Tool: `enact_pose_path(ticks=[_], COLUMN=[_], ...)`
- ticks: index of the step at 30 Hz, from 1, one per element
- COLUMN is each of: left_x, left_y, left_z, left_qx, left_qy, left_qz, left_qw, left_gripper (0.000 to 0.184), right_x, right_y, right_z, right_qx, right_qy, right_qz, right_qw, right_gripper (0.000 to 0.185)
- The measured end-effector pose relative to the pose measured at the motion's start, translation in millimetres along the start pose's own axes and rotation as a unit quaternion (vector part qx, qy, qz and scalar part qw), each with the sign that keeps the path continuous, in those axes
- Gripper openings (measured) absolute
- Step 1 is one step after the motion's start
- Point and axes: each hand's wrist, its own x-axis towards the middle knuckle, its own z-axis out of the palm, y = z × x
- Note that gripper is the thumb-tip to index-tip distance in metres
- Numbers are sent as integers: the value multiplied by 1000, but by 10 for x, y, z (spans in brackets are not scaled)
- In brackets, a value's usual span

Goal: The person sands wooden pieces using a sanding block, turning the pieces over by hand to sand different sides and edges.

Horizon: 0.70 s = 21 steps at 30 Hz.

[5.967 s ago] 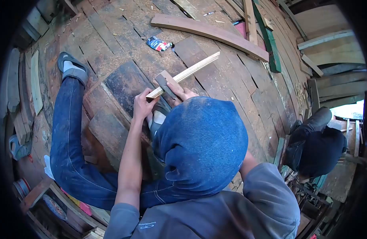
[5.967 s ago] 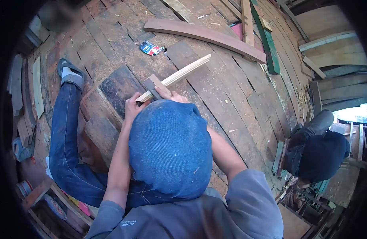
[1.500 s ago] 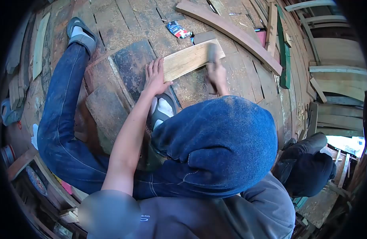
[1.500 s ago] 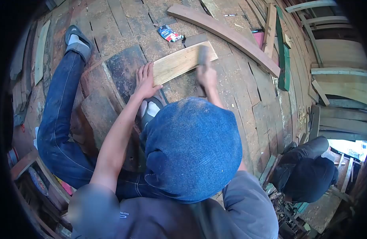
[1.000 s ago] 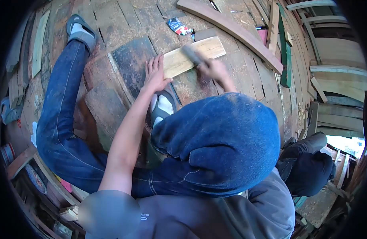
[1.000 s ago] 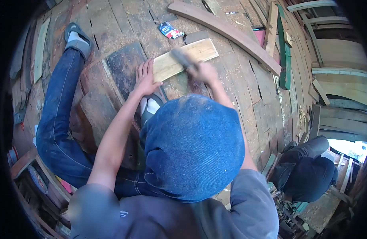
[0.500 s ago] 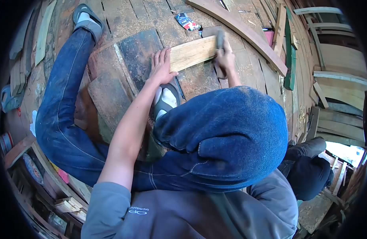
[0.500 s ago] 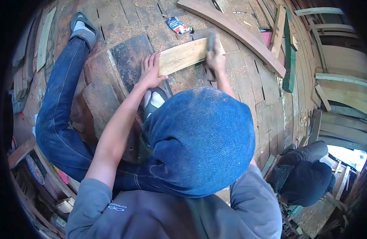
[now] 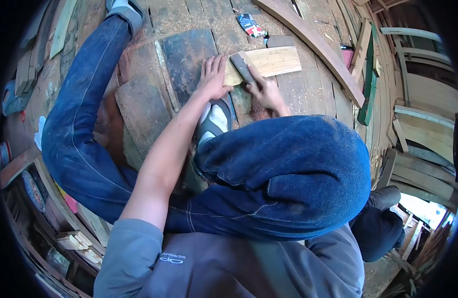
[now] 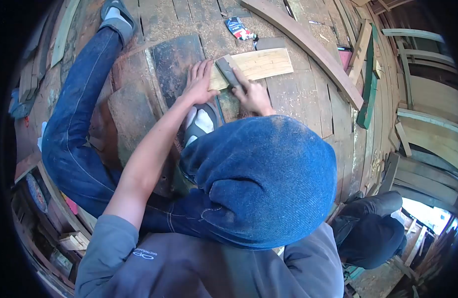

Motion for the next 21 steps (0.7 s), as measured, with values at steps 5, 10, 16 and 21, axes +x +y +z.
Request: enact_pose_path(ticks=[5,10,16,21], left_x=[-49,-13,-49,-9], left_y=[70,10,25,-11], left_z=[-58,-9,7,27], left_qx=[-3,-6,-11,-4], left_qy=[-5,-3,11,20], left_qz=[-20,-10,-3,-2], left_qw=[1000,1000,1000,1000], left_gripper=[116,116,115,115], right_x=[96,-264,-386,-518], right_y=[643,-150,374,-175], right_z=[51,-127,-12,-193], right_qx=[51,67,95,84], right_qy=[225,-44,176,24], right_qz=[190,-10,194,159], right_qw=[954,997,961,983], right_gripper=[65,62,62,69])
